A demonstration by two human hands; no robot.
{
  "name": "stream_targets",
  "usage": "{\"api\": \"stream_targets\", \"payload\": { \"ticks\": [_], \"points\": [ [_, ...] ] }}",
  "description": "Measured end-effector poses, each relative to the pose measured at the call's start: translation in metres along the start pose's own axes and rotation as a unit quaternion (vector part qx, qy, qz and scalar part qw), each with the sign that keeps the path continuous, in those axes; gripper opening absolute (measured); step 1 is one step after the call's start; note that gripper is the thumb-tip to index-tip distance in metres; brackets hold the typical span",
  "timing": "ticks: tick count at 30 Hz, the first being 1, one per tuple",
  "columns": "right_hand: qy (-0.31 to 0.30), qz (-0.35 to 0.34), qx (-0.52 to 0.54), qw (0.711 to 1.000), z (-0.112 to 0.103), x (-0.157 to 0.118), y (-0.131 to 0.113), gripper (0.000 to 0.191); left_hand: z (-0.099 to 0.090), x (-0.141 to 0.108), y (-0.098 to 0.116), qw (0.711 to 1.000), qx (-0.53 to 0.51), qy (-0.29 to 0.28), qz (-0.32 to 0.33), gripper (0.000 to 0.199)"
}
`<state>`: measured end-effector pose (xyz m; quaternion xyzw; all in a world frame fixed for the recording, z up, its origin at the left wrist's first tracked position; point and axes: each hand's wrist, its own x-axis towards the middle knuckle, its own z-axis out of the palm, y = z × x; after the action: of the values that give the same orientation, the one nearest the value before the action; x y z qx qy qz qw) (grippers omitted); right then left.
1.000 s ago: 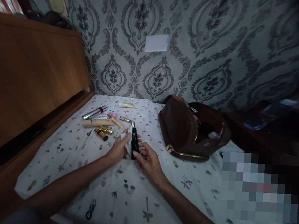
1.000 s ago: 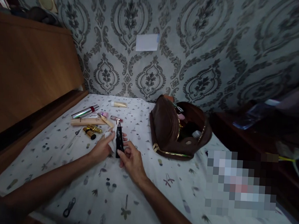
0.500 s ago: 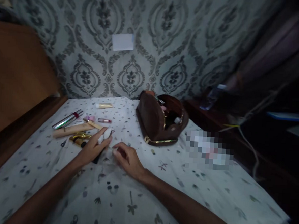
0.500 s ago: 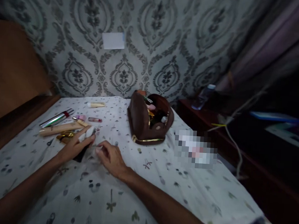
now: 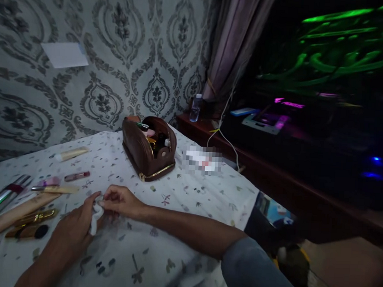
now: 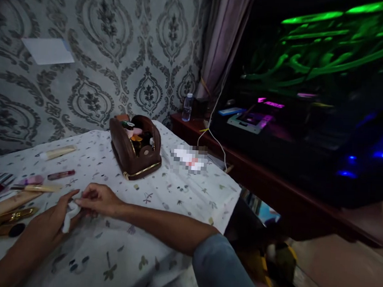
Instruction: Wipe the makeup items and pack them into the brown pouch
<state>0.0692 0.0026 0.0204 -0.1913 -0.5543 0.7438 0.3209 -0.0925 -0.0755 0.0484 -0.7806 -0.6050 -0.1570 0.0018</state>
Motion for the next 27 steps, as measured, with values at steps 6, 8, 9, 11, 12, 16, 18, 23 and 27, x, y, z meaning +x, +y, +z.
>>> {"api": "stream_targets", "payload": {
  "ticks": [6, 8, 9, 11, 12, 16, 18, 23, 27],
  "points": [
    [0.005, -0.04, 0.01, 0.999, 0.001, 0.0, 0.0, 0.06, 0.01, -0.002, 0.003, 0.995, 0.069, 0.057, 0.045, 0.059],
    [0.01, -0.041, 0.005, 0.999, 0.001, 0.0, 0.001, 0.059, 0.012, -0.003, 0.002, 0.993, 0.067, 0.075, 0.059, 0.06],
    [0.013, -0.038, 0.001, 0.999, 0.001, 0.0, 0.002, 0.059, 0.012, -0.003, 0.003, 0.993, 0.061, 0.079, 0.06, 0.056],
    [0.022, -0.032, -0.014, 0.999, 0.001, 0.0, 0.002, 0.059, 0.011, -0.003, 0.005, 0.996, 0.041, 0.066, 0.043, 0.045],
    [0.026, -0.03, -0.023, 0.999, 0.001, -0.001, 0.001, 0.058, 0.009, -0.002, 0.006, 0.998, 0.03, 0.048, 0.028, 0.039],
    [0.052, -0.053, -0.047, 0.996, -0.002, 0.0, -0.003, 0.054, -0.004, 0.002, 0.003, 0.998, -0.018, -0.051, -0.025, 0.032],
    [0.087, -0.059, -0.052, 0.993, -0.005, 0.002, -0.007, 0.051, -0.014, 0.004, -0.005, 0.995, -0.04, -0.082, -0.038, 0.032],
    [0.169, -0.074, -0.023, 0.983, -0.013, 0.006, -0.014, 0.044, -0.034, 0.004, -0.025, 0.992, -0.029, -0.103, -0.061, 0.038],
    [0.158, -0.092, -0.053, 0.982, -0.011, 0.004, -0.016, 0.039, -0.036, 0.003, -0.026, 0.992, -0.001, -0.103, -0.072, 0.036]
  ]
}}
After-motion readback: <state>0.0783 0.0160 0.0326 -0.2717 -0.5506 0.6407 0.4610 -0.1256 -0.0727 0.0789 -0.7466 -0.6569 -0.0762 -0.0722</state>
